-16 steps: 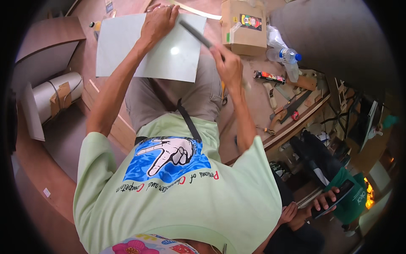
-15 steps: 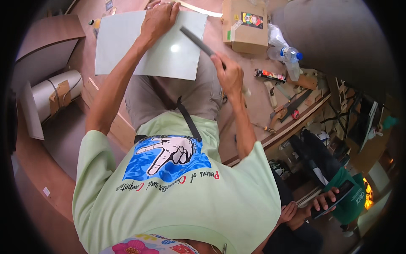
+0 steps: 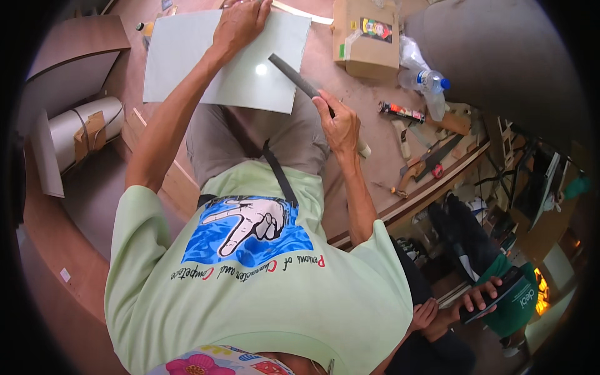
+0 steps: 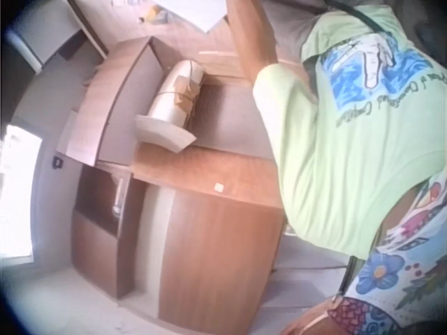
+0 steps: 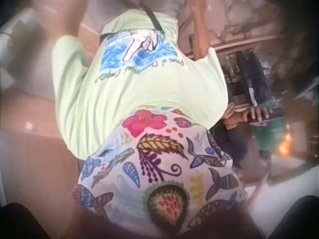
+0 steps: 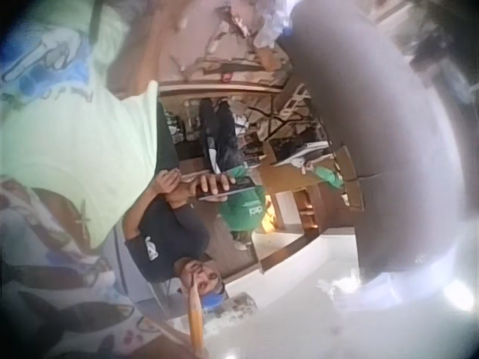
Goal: The person trims edges from a white panel using shears, sands the edges with a sanding block, and scrapes the surface with a metal tool.
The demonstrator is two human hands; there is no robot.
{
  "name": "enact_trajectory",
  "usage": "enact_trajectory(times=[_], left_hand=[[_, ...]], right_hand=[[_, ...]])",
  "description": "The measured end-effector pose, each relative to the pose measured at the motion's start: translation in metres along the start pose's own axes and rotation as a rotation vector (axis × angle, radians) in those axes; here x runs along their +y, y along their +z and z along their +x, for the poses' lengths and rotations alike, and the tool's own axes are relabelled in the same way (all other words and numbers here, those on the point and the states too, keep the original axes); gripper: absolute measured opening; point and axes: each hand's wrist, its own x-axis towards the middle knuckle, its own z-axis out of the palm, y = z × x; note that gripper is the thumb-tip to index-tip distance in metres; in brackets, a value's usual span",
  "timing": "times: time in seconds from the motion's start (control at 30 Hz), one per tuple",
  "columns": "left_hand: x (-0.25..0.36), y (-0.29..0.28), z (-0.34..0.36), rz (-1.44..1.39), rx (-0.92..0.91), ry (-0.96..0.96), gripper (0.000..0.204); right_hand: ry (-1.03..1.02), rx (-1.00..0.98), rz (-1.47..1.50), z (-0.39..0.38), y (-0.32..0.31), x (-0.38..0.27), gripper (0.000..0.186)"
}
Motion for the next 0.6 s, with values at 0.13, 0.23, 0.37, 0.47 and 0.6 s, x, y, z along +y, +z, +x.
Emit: enact_trajectory(times=[0.13,0.23,0.37,0.47,0.6], left_hand=[[-0.006,0.010,-0.006,-0.037,0.071,0.019,0.028],[-0.006,0.008,0.000,-0.047,-0.030,-0.010,0.040],[-0.006,0.006,0.003,-0.079,-0.122,-0.042,0.045],[-0.010,0.011,-0.006,-0.114,0.078,-0.009,0.030],[-0.013,0.018,-0.003,-0.063,0.024,-0.008,0.035]], right_hand=[[0.062,-0.076,-0.039,0.029,0.008,-0.017,0.036],[0.058,-0.078,-0.100,0.078,0.006,-0.033,0.036],[-0.033,0.025,-0.024,0.029,0.005,-0.008,0.036],[0.012,0.027,0.001,-0.017,0.003,-0.004,0.036],[0.094,-0.051,-0.048,0.042,0.011,-0.016,0.035]])
